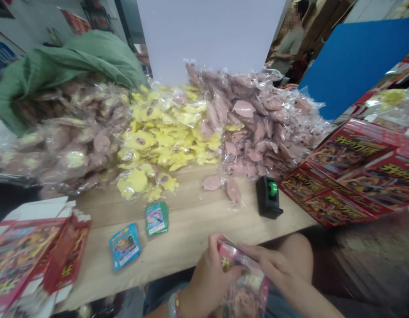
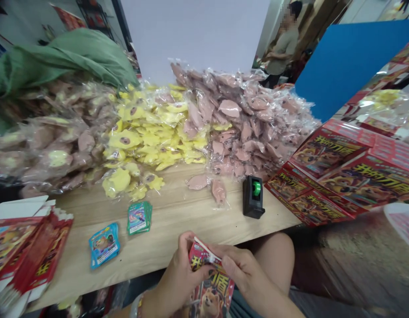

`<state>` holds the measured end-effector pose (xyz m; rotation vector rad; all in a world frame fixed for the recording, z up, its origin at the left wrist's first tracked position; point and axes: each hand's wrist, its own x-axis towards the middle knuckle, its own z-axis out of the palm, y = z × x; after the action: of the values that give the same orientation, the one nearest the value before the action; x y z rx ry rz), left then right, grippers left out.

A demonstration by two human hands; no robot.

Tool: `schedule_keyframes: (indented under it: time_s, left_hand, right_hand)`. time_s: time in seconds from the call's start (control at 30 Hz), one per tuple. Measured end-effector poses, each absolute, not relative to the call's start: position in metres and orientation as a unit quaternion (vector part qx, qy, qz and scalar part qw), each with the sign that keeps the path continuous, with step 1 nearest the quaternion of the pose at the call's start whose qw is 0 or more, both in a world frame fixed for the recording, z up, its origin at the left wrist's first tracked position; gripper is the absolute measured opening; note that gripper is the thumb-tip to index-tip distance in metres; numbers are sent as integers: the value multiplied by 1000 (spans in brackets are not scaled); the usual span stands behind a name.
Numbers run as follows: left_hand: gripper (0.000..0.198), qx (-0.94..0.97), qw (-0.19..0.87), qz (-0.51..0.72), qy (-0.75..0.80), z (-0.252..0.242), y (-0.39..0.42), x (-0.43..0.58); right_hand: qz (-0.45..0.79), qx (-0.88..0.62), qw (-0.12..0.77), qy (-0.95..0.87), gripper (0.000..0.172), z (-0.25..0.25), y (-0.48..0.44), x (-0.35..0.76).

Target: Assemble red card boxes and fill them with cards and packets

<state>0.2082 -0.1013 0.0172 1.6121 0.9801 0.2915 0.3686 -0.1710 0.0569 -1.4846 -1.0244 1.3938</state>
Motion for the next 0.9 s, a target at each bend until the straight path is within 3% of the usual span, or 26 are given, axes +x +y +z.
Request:
schedule_keyframes:
  time_s: [0.13,0.37,0.6,0.67,0.77,0.83,0.9]
  left_hand:
    - [102,669,593,145,424,16,-105,209]
    - [109,686,606,128,382,31,-103,198]
    - [119,667,621,162,379,25,-104,194]
    - [110,632,675,151,349,31,-91,193]
    - [56,658,711,113,221,48,-55,191]
    - [32,743,618,184,177,56,-28,194]
    - [28,814,486,281,151,55,-8,205]
  right_hand:
    - [504,-626,352,-480,33,66,-165,369]
    - [502,-629,342,-485,34,64,-157,365]
    - [528,-567,293,-560,35,98,-161,350]
    - [499,-575,315,-566,39,94,-171,347]
    - [370,-680,432,-463,39,68,-178,370]
    - [243,-775,494,-310,42,46,-173,405]
    - [214,-830,485,-172,44,27,-160,445]
